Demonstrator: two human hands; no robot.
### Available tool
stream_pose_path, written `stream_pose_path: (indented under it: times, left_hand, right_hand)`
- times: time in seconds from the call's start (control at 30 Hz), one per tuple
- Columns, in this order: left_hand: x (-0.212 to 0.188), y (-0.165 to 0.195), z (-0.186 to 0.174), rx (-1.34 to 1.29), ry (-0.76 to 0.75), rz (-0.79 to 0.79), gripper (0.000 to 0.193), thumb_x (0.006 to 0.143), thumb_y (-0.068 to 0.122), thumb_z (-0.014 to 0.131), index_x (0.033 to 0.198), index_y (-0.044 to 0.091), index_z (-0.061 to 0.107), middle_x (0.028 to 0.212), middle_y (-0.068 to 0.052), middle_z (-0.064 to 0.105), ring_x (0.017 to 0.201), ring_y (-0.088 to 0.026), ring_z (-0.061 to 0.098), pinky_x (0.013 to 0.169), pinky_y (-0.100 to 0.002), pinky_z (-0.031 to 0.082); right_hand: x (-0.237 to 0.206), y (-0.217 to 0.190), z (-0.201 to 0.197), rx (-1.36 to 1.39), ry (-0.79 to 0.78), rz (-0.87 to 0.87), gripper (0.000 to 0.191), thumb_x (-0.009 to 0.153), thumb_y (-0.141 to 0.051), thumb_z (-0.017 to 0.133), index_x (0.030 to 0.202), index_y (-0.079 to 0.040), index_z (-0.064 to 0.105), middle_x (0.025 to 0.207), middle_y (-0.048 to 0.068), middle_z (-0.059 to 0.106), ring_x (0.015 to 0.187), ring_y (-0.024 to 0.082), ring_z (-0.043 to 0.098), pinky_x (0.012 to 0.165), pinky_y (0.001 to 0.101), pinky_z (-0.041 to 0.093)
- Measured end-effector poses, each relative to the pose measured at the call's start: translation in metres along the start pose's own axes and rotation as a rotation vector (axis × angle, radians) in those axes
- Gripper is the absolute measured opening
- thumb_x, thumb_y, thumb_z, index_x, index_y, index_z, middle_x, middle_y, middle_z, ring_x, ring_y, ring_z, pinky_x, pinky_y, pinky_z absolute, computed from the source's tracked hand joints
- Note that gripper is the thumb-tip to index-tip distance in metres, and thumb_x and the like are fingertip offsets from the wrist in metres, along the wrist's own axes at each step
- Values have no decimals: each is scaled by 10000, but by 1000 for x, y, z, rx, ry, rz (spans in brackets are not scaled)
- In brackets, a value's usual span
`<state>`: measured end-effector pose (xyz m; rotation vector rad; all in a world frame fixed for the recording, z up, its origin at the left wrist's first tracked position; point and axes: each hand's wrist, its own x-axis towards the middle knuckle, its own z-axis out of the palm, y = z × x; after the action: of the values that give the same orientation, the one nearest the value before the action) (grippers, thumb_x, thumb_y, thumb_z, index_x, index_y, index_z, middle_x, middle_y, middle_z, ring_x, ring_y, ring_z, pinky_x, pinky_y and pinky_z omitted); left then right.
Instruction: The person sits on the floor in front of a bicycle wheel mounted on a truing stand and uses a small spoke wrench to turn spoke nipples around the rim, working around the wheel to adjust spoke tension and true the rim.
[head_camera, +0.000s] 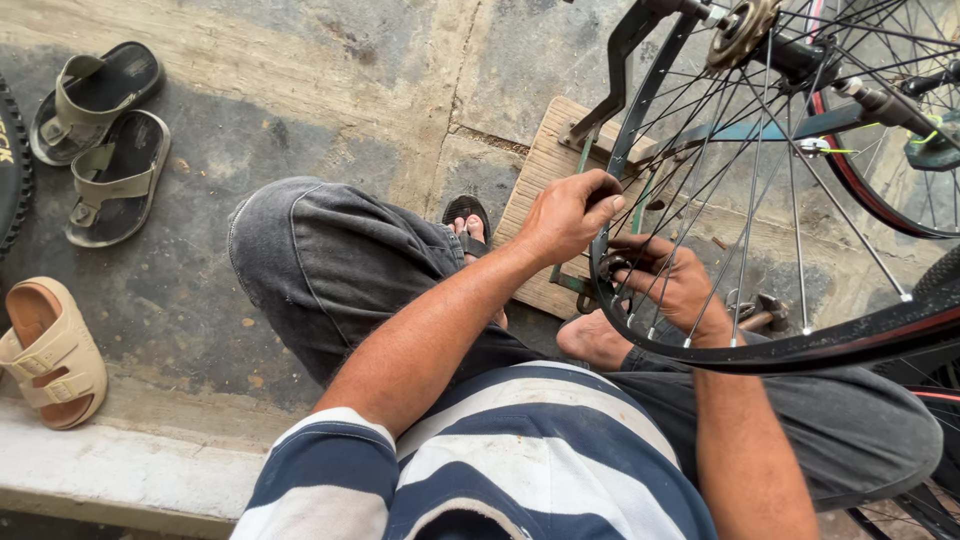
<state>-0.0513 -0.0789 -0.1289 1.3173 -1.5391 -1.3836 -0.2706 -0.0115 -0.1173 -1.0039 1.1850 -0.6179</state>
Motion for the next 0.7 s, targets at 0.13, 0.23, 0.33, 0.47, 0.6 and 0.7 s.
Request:
stream_pose_path:
  times: [0.13,0.23,0.33,0.47,0.6,0.7]
  left_hand:
    - [0,2,1,-17,-23,-18,279,937,330,674,1069,90,727,929,-119,765,866,-264,751,762,-382,571]
    - [0,1,1,-2,-23,-17,279,942,330,671,1072,89,725,932,-122,765,868,-268,748,759,-381,569]
    - [1,0,2,-9,-27,-18,279,943,331,668,1076,92,726,922,-121,766,863,-266,752,761,-379,570]
    - [0,1,3,-17,-16,10,281,950,325,666,1084,86,725,938,-126,760,873,-272,744,763,-381,566]
    - [1,2,1,-10,-28,0,285,946,327,669,1085,84,726,924,-128,760,861,-272,743,758,-382,564]
    - [2,3,2,-2,-33,-15,286,939,329,678,1080,85,727,921,-125,757,856,-269,742,751,-381,563]
  right_hand:
    - [-8,-4,-2,-83,121,41,354,930,14,693,1282,38,689,1086,96,750,963,148,686,842,279,559]
    - [-10,-1,2,-183,158,24,303,959,-9,704,1256,45,719,1038,111,751,909,148,682,802,275,564]
    - [-6,3,4,-113,144,-20,325,957,-17,675,1276,45,683,1064,87,745,939,129,702,830,256,580]
    - [-4,6,5,11,214,31,316,962,-54,659,1265,31,672,1001,51,739,867,133,716,759,268,596]
    - [-11,4,11,-74,237,13,282,907,-51,747,1163,57,695,892,80,739,772,151,695,669,278,573]
    - [-13,4,19,-207,331,30,246,886,-70,803,1065,62,698,850,86,726,747,147,676,615,291,560]
